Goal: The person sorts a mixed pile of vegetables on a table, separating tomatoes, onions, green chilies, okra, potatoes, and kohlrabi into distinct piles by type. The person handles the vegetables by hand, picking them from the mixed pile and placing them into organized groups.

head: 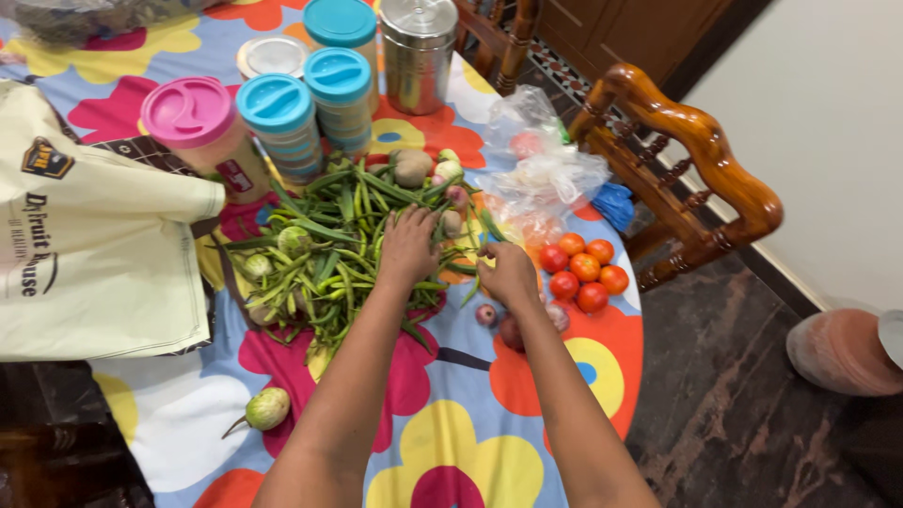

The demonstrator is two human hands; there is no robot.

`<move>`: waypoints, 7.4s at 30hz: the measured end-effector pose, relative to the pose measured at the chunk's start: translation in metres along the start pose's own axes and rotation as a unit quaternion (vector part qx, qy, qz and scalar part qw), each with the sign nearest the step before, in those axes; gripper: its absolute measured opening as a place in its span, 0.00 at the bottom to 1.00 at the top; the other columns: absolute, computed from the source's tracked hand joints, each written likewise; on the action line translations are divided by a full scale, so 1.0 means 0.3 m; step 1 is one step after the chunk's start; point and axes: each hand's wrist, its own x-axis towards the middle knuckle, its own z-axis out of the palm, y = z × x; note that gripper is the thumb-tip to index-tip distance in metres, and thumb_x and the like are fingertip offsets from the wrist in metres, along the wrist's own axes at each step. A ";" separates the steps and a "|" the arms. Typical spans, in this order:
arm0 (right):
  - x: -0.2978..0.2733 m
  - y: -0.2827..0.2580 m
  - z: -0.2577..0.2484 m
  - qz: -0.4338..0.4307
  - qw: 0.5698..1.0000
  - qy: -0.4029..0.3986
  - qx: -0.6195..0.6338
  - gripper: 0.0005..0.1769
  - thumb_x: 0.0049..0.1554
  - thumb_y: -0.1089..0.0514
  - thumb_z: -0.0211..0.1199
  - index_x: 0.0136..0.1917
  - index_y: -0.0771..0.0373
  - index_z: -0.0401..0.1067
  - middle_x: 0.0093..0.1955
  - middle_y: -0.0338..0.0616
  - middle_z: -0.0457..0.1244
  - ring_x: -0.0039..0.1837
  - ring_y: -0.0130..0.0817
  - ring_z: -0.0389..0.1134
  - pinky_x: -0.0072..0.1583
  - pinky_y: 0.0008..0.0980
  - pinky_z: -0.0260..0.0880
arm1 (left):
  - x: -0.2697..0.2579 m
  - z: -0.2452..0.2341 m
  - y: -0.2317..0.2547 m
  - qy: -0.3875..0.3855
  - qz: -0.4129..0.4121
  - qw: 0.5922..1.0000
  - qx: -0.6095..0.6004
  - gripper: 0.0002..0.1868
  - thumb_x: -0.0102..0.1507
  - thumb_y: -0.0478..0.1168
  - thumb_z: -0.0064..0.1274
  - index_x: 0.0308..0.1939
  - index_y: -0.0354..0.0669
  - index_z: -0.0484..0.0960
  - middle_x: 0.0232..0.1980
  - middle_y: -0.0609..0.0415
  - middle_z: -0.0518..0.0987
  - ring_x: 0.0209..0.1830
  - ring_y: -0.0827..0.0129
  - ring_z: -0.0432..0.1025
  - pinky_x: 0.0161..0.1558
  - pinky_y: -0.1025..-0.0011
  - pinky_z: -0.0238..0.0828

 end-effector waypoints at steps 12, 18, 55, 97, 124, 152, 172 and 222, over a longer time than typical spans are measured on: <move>0.348 0.056 0.224 -0.008 0.998 0.066 0.007 0.16 0.50 0.56 0.69 0.51 0.64 0.77 0.50 0.59 0.69 0.56 0.57 0.70 0.59 0.49 0.68 | 0.060 -0.060 -0.147 -0.119 -0.059 0.983 0.129 0.50 0.57 0.60 0.63 0.79 0.62 0.54 0.83 0.63 0.48 0.83 0.59 0.44 0.74 0.32 0.36; 0.448 0.108 0.313 0.044 0.995 0.073 0.045 0.25 0.49 0.53 0.70 0.57 0.65 0.74 0.48 0.56 0.68 0.52 0.55 0.70 0.56 0.48 0.69 | 0.063 -0.054 -0.151 -0.125 -0.062 0.981 0.135 0.50 0.57 0.60 0.62 0.79 0.64 0.54 0.83 0.63 0.49 0.82 0.59 0.47 0.74 0.34 0.38; 0.336 0.122 0.132 0.169 0.814 0.003 0.555 0.28 0.51 0.62 0.71 0.64 0.58 0.66 0.56 0.42 0.63 0.53 0.31 0.71 0.51 0.33 0.76 | 0.067 -0.073 -0.112 -0.093 -0.097 0.987 0.086 0.50 0.52 0.50 0.70 0.76 0.64 0.61 0.82 0.64 0.51 0.82 0.60 0.47 0.73 0.32 0.41; 0.051 0.089 -0.141 0.042 0.992 -0.043 -0.108 0.22 0.51 0.56 0.66 0.60 0.48 0.76 0.61 0.50 0.65 0.58 0.53 0.70 0.57 0.50 0.70 | -0.030 0.191 0.153 -0.051 0.011 0.983 -0.174 0.43 0.53 0.42 0.64 0.71 0.35 0.67 0.69 0.39 0.71 0.71 0.47 0.64 0.71 0.54 0.58; 0.571 -0.095 0.285 -0.096 0.985 0.075 -0.119 0.09 0.59 0.56 0.62 0.51 0.59 0.79 0.46 0.54 0.69 0.53 0.56 0.67 0.55 0.51 0.67 | 0.021 -0.084 -0.368 -0.044 -0.079 0.996 0.014 0.48 0.55 0.46 0.66 0.76 0.51 0.58 0.79 0.50 0.59 0.80 0.56 0.50 0.75 0.47 0.45; 0.157 0.238 -0.065 0.039 0.984 -0.066 0.162 0.18 0.51 0.56 0.69 0.55 0.57 0.77 0.43 0.42 0.71 0.42 0.27 0.73 0.46 0.30 0.75 | -0.004 0.072 0.125 0.083 -0.010 0.994 -0.068 0.36 0.53 0.35 0.58 0.68 0.41 0.72 0.75 0.40 0.67 0.79 0.46 0.59 0.81 0.50 0.50; -0.093 -0.006 -0.192 -0.015 0.998 -0.012 0.068 0.14 0.49 0.57 0.69 0.50 0.60 0.78 0.48 0.49 0.70 0.47 0.41 0.75 0.50 0.39 0.75 | -0.195 0.083 0.285 -0.043 0.025 0.988 -0.147 0.39 0.46 0.39 0.63 0.62 0.40 0.74 0.64 0.42 0.73 0.67 0.49 0.65 0.69 0.54 0.58; 0.218 -0.854 0.384 -0.156 0.976 -0.021 0.150 0.34 0.43 0.50 0.77 0.57 0.61 0.65 0.48 0.54 0.67 0.52 0.54 0.70 0.53 0.50 0.69 | -0.432 -0.308 -0.626 0.224 -0.249 0.921 -0.201 0.23 0.58 0.37 0.59 0.58 0.45 0.81 0.55 0.45 0.83 0.56 0.51 0.77 0.58 0.60 0.73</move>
